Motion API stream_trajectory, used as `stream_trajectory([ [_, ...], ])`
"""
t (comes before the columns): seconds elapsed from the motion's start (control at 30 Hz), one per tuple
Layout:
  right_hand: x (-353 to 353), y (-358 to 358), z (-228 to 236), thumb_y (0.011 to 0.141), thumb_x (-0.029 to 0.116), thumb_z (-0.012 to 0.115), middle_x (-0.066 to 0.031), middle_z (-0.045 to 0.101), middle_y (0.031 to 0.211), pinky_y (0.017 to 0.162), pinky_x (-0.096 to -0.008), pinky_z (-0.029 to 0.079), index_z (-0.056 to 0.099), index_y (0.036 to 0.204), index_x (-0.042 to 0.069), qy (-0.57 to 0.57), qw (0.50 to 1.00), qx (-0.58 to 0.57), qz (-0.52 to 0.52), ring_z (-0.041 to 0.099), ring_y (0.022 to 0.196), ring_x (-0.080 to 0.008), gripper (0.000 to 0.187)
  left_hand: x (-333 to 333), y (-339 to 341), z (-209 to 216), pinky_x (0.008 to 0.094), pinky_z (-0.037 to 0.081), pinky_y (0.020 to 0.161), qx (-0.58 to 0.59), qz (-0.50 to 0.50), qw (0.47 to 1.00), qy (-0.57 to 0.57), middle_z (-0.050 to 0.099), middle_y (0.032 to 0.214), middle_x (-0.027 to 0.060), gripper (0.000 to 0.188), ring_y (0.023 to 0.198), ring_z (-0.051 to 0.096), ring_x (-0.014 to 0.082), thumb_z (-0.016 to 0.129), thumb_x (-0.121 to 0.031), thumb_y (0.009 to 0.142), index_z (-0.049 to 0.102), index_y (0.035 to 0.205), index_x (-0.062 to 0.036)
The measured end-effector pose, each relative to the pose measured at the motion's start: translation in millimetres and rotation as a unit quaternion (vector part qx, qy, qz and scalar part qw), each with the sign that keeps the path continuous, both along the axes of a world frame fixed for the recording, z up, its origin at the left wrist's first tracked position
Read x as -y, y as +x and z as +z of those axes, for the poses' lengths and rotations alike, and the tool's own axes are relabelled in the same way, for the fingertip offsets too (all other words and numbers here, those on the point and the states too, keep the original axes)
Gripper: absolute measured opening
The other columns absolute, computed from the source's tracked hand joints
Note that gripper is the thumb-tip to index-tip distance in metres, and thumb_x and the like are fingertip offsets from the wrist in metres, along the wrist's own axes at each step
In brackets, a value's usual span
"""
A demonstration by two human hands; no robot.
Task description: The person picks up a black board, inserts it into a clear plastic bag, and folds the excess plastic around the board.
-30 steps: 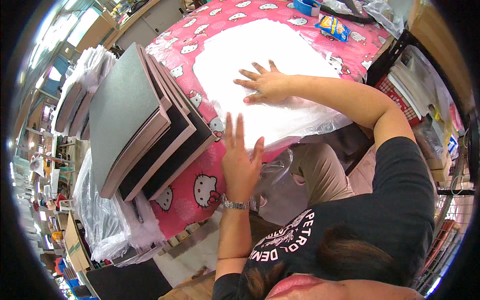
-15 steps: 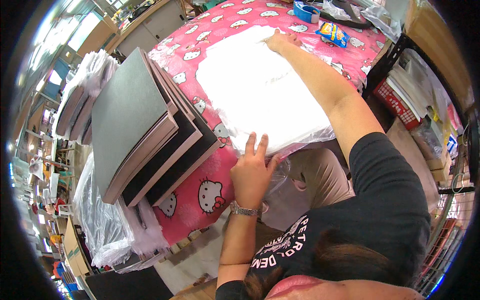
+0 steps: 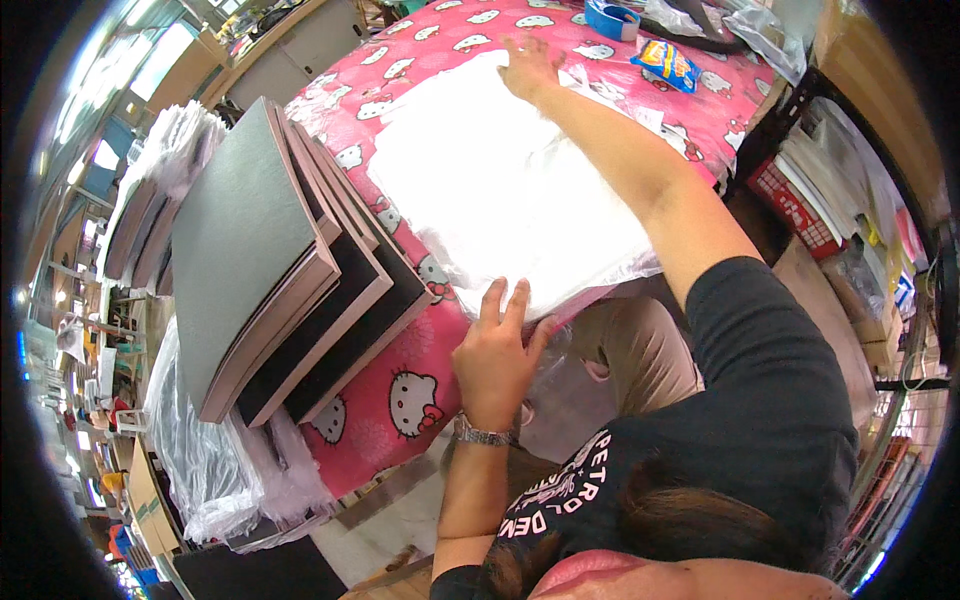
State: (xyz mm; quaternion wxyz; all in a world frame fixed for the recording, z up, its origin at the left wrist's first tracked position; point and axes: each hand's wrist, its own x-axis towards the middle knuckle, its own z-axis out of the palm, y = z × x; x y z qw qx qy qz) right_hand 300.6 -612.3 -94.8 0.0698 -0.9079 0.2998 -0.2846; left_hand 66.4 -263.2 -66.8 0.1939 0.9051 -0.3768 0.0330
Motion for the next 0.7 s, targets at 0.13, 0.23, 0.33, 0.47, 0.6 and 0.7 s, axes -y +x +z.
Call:
stream_trajectory([
  [0.13, -55, -16, 10, 0.088, 0.06, 0.044, -0.0073, 0.021, 0.153, 0.11, -0.06, 0.011, 0.028, 0.144, 0.031, 0.015, 0.915, -0.227, 0.333, 0.015, 0.142, -0.0276, 0.065, -5, 2, -4, 0.0386, 0.055, 0.068, 0.013, -0.006, 1.0, -0.011, 0.055, 0.126, 0.0112, 0.048, 0.087, 0.066, 0.0292, 0.064, -0.042, 0.082, 0.059, 0.12, -0.0132],
  [0.23, -60, -24, 11, 0.086, 0.069, 0.036, -0.004, 0.018, 0.154, 0.109, -0.0613, 0.009, 0.027, 0.145, 0.034, -0.02, 0.92, -0.272, 0.28, 0.013, 0.142, -0.0277, 0.069, -3, 5, -4, 0.0375, 0.055, 0.063, 0.041, -0.013, 0.999, -0.009, 0.055, 0.126, 0.0134, 0.048, 0.08, 0.067, 0.0291, 0.062, -0.041, 0.083, 0.059, 0.121, -0.0113],
  [0.33, -55, -25, 15, 0.085, 0.072, 0.034, -0.0024, 0.017, 0.154, 0.109, -0.0628, 0.009, 0.026, 0.145, 0.035, -0.008, 0.935, -0.277, 0.223, 0.012, 0.143, -0.0269, 0.071, -2, 4, -4, 0.0378, 0.055, 0.062, 0.039, -0.003, 0.999, -0.001, 0.055, 0.127, 0.0138, 0.048, 0.079, 0.067, 0.0295, 0.061, -0.041, 0.084, 0.059, 0.121, -0.0116],
  [0.47, -49, -7, 22, 0.085, 0.07, 0.037, -0.0021, 0.021, 0.153, 0.108, -0.0649, 0.009, 0.028, 0.144, 0.035, 0.042, 0.927, -0.286, 0.24, 0.017, 0.141, -0.0275, 0.07, -4, 5, -4, 0.039, 0.055, 0.065, 0.03, 0.0, 1.0, 0.003, 0.055, 0.127, 0.0131, 0.047, 0.083, 0.067, 0.0296, 0.061, -0.042, 0.084, 0.059, 0.121, -0.0124],
  [0.6, -21, 19, 24, 0.08, 0.073, 0.042, -0.0055, 0.03, 0.149, 0.105, -0.0688, 0.009, 0.036, 0.141, 0.033, 0.119, 0.968, -0.157, 0.157, 0.025, 0.138, -0.0303, 0.073, -2, 2, -1, 0.039, 0.055, 0.07, 0.014, 0.0, 1.0, -0.004, 0.057, 0.123, 0.0122, 0.047, 0.089, 0.066, 0.0294, 0.064, -0.041, 0.082, 0.06, 0.119, -0.0135],
  [0.7, -42, 30, 9, 0.075, 0.076, 0.046, -0.0044, 0.026, 0.151, 0.101, -0.0747, 0.008, 0.035, 0.142, 0.031, 0.069, 0.955, -0.227, 0.18, 0.018, 0.139, -0.0358, 0.081, -2, 3, -2, 0.0383, 0.055, 0.07, 0.01, -0.005, 1.0, -0.015, 0.059, 0.12, 0.012, 0.046, 0.09, 0.066, 0.0289, 0.065, -0.039, 0.081, 0.06, 0.119, -0.0135],
])
